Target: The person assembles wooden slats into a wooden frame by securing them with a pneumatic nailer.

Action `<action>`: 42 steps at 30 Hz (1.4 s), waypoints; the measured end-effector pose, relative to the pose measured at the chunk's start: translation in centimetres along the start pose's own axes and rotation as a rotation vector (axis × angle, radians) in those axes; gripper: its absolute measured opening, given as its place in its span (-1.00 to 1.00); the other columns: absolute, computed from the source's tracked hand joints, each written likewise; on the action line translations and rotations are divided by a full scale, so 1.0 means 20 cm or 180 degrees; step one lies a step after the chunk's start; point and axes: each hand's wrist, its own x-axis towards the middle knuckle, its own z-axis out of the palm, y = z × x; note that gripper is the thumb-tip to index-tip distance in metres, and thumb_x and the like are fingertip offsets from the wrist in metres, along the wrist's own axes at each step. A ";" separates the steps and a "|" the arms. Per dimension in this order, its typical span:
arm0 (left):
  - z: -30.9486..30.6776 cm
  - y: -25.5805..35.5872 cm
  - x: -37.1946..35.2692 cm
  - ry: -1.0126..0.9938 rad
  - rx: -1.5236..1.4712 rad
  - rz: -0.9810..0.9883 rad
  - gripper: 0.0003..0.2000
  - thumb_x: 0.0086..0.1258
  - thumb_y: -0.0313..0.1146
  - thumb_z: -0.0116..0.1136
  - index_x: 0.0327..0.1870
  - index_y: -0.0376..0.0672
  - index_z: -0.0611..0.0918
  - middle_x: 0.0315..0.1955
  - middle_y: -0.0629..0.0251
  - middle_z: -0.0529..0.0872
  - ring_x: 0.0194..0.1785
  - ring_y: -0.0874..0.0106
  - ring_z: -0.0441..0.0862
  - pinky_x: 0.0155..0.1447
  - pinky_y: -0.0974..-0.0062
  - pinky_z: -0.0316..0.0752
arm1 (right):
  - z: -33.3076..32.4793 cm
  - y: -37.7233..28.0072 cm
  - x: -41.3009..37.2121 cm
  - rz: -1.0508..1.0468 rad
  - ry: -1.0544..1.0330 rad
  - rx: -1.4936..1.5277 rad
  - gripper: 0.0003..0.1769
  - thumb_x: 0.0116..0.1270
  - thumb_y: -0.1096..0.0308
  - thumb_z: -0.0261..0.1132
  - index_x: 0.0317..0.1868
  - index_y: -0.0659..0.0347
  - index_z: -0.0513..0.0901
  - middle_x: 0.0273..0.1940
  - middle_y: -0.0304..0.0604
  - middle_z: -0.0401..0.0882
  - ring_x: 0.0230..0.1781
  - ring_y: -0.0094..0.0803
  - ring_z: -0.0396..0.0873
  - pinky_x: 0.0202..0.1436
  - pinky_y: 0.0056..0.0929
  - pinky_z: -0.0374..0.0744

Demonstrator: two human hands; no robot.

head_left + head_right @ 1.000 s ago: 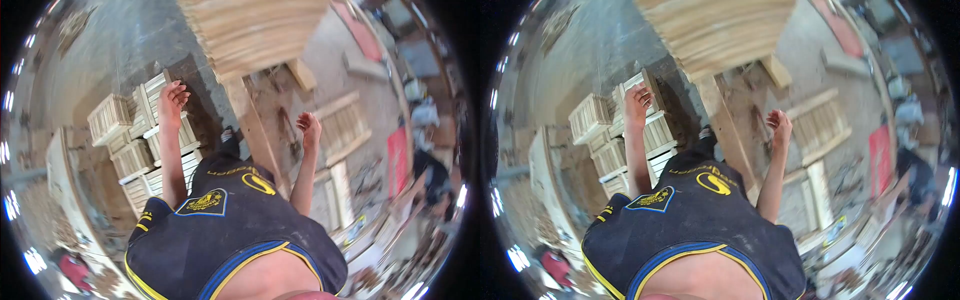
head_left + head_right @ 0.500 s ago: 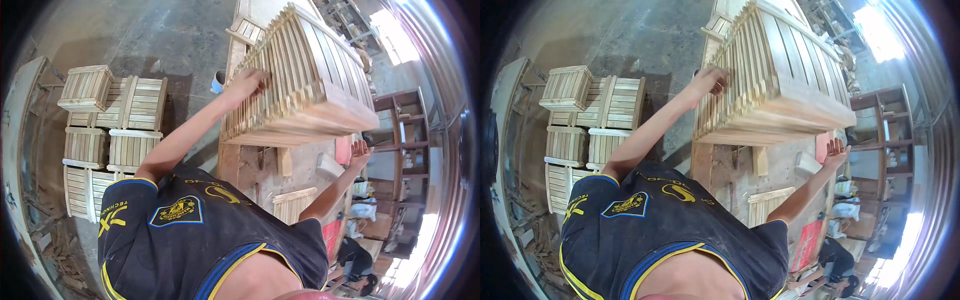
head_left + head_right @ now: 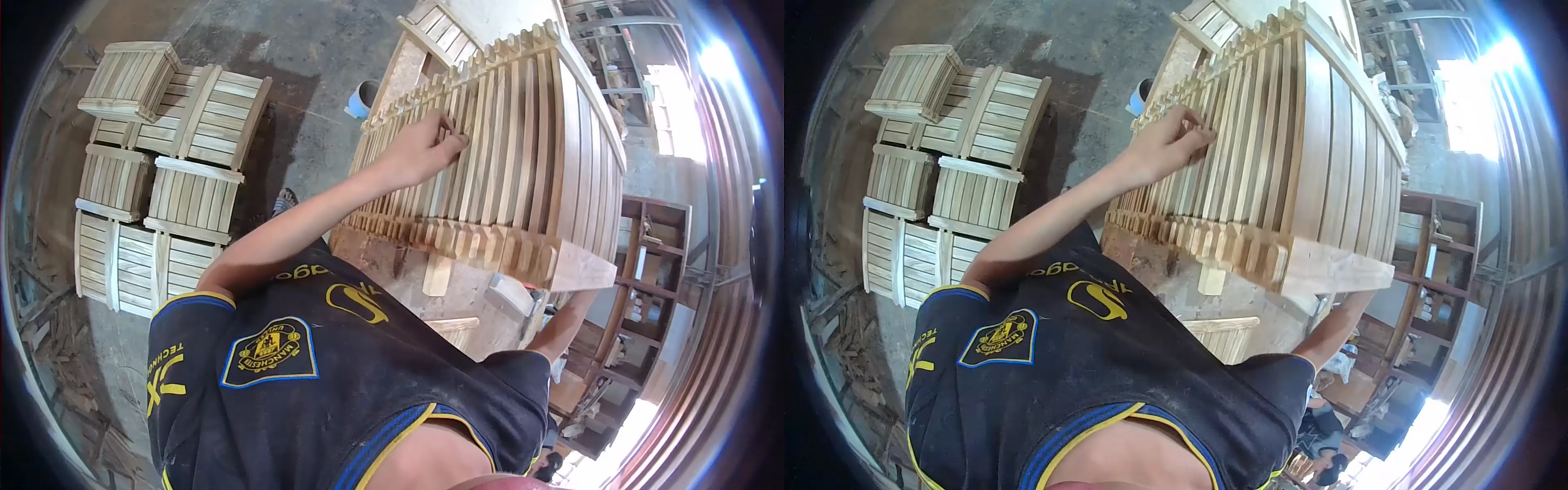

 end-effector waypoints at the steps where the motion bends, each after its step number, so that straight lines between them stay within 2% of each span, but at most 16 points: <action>1: -0.01 0.00 0.00 -0.0122 0.0283 0.0018 -0.58 0.37 -0.08 0.04 -0.17 -0.39 0.45 -0.50 0.06 0.65 -0.36 0.24 0.63 -0.20 0.34 0.49 | 0.01 0.00 0.00 0.0025 0.0006 0.0033 -0.19 0.39 -0.31 -0.11 0.24 0.31 0.39 0.18 -0.03 0.49 0.14 -0.20 0.51 0.11 -0.17 0.54; 7: -0.01 -0.02 0.07 -0.0112 0.0780 -0.0069 -0.48 0.40 0.04 -0.10 -0.33 -0.39 0.56 -0.49 -0.10 0.65 -0.30 0.01 0.64 -0.12 0.16 0.49 | 0.03 0.01 -0.05 0.0097 0.0094 0.0108 -0.18 0.39 -0.31 -0.11 0.25 0.31 0.38 0.18 -0.03 0.49 0.14 -0.20 0.51 0.12 -0.17 0.54; 17: -0.05 0.13 0.07 -0.0223 0.1373 0.0257 -0.44 0.41 0.07 -0.16 -0.50 -0.35 0.56 -0.60 -0.06 0.61 -0.41 -0.01 0.61 -0.22 0.11 0.47 | -0.02 -0.07 -0.05 0.0065 0.0222 0.0194 -0.16 0.38 -0.33 -0.11 0.26 0.33 0.37 0.19 -0.02 0.49 0.13 -0.20 0.52 0.12 -0.19 0.53; 19: -0.07 0.25 0.04 0.0361 0.1413 0.1135 -0.55 0.38 -0.04 -0.04 -0.51 -0.33 0.52 -0.66 0.00 0.58 -0.49 0.02 0.59 -0.30 0.12 0.47 | -0.07 -0.12 -0.06 0.0010 0.0280 0.0235 -0.16 0.38 -0.33 -0.11 0.26 0.33 0.36 0.19 -0.02 0.49 0.13 -0.20 0.52 0.13 -0.19 0.53; 20: -0.09 0.32 0.05 0.0253 0.1639 0.1240 -0.74 0.41 -0.23 0.04 -0.13 -0.27 0.57 -0.47 0.13 0.65 -0.39 0.30 0.63 -0.21 0.39 0.48 | -0.09 -0.13 -0.05 -0.0022 0.0307 0.0258 -0.16 0.38 -0.33 -0.11 0.26 0.33 0.36 0.19 -0.01 0.49 0.13 -0.20 0.52 0.13 -0.19 0.53; 21: -0.09 0.32 0.09 0.0237 0.1623 0.1260 -0.74 0.41 -0.23 0.04 -0.13 -0.27 0.57 -0.47 0.13 0.65 -0.39 0.30 0.63 -0.21 0.39 0.48 | -0.13 -0.14 -0.05 -0.0099 0.0326 0.0275 -0.15 0.38 -0.33 -0.11 0.26 0.33 0.36 0.19 -0.01 0.49 0.13 -0.19 0.52 0.13 -0.19 0.53; 23: -0.08 0.33 0.26 0.1464 0.1891 0.3447 -0.60 0.36 -0.26 0.10 0.10 -0.35 0.45 -0.14 0.00 0.66 -0.07 0.31 0.63 0.01 0.45 0.51 | -0.21 -0.16 -0.03 -0.0278 0.0351 0.0264 -0.12 0.37 -0.34 -0.12 0.26 0.38 0.37 0.16 0.03 0.51 0.09 -0.19 0.55 0.14 -0.22 0.53; 26: -0.07 0.34 0.45 0.0856 0.0592 0.2506 -0.49 0.47 -0.14 -0.05 0.34 -0.22 0.29 0.17 0.12 0.49 0.21 0.31 0.43 0.28 0.40 0.28 | -0.41 -0.13 0.02 -0.0561 0.0676 0.0053 -0.15 0.39 -0.32 -0.11 0.21 0.39 0.42 0.15 0.03 0.52 0.10 -0.21 0.55 0.15 -0.24 0.51; 27: -0.08 0.36 0.47 0.0851 0.0586 0.2531 -0.49 0.47 -0.14 -0.05 0.34 -0.22 0.29 0.17 0.12 0.49 0.21 0.31 0.43 0.28 0.40 0.28 | -0.39 -0.14 0.00 -0.0586 0.0683 0.0057 -0.15 0.39 -0.32 -0.11 0.21 0.39 0.42 0.15 0.03 0.52 0.10 -0.21 0.55 0.15 -0.24 0.51; 29: -0.12 0.38 0.50 -0.0348 -0.0656 0.1860 -0.40 0.52 -0.05 -0.20 0.42 -0.28 0.12 0.26 0.03 0.41 0.35 0.24 0.30 0.38 0.34 0.15 | -0.35 -0.13 -0.03 -0.0486 0.0793 0.0040 -0.17 0.39 -0.31 -0.10 0.20 0.36 0.44 0.15 -0.01 0.52 0.11 -0.24 0.53 0.17 -0.25 0.49; 30: -0.12 0.37 0.51 -0.0395 -0.0700 0.2143 -0.40 0.54 -0.02 -0.27 0.44 -0.24 0.07 0.25 0.01 0.42 0.36 0.23 0.30 0.39 0.30 0.12 | -0.32 -0.12 -0.06 -0.0503 0.0802 0.0057 -0.17 0.39 -0.31 -0.10 0.20 0.36 0.44 0.15 -0.01 0.52 0.11 -0.24 0.53 0.17 -0.25 0.49; 34: -0.20 0.37 0.59 -0.0756 -0.0658 0.1984 -0.34 0.53 0.05 -0.27 0.48 -0.18 -0.04 0.31 0.07 0.36 0.38 0.26 0.27 0.45 0.28 0.01 | -0.24 -0.08 -0.12 -0.0479 0.0821 0.0243 -0.18 0.36 -0.33 -0.05 0.19 0.33 0.46 0.11 -0.05 0.55 0.10 -0.26 0.53 0.18 -0.24 0.47; 35: -0.19 0.35 0.60 -0.0774 -0.0631 0.2001 -0.34 0.53 0.05 -0.27 0.48 -0.18 -0.04 0.31 0.07 0.36 0.38 0.26 0.27 0.45 0.28 0.01 | -0.22 -0.07 -0.12 -0.0483 0.0886 0.0367 -0.18 0.35 -0.33 -0.03 0.18 0.32 0.47 0.10 -0.05 0.56 0.09 -0.26 0.53 0.17 -0.24 0.47; 37: -0.18 0.32 0.60 -0.0433 -0.0658 0.2394 -0.53 0.44 -0.31 0.02 0.31 -0.26 0.29 0.16 0.16 0.54 0.14 0.40 0.52 0.21 0.47 0.41 | -0.19 -0.06 -0.13 -0.0522 0.0963 0.0562 -0.19 0.35 -0.32 -0.01 0.17 0.32 0.47 0.09 -0.05 0.56 0.09 -0.25 0.53 0.17 -0.23 0.48; 38: -0.18 0.31 0.61 -0.0341 -0.0225 0.2267 -0.59 0.48 -0.38 -0.05 0.33 -0.17 0.30 0.17 0.31 0.56 0.14 0.45 0.53 0.22 0.44 0.42 | -0.18 -0.05 -0.13 -0.0545 0.1038 0.0727 -0.20 0.34 -0.31 0.01 0.16 0.33 0.48 0.09 -0.05 0.56 0.08 -0.24 0.54 0.17 -0.23 0.48; 42: -0.20 0.28 0.63 -0.0373 0.0202 0.2417 -0.55 0.47 -0.35 -0.01 0.38 -0.01 0.32 0.15 0.36 0.58 0.22 0.47 0.48 0.28 0.36 0.39 | -0.18 -0.03 -0.11 -0.0652 0.1154 0.0843 -0.22 0.33 -0.29 0.04 0.13 0.34 0.49 0.09 -0.03 0.56 0.08 -0.22 0.53 0.18 -0.21 0.48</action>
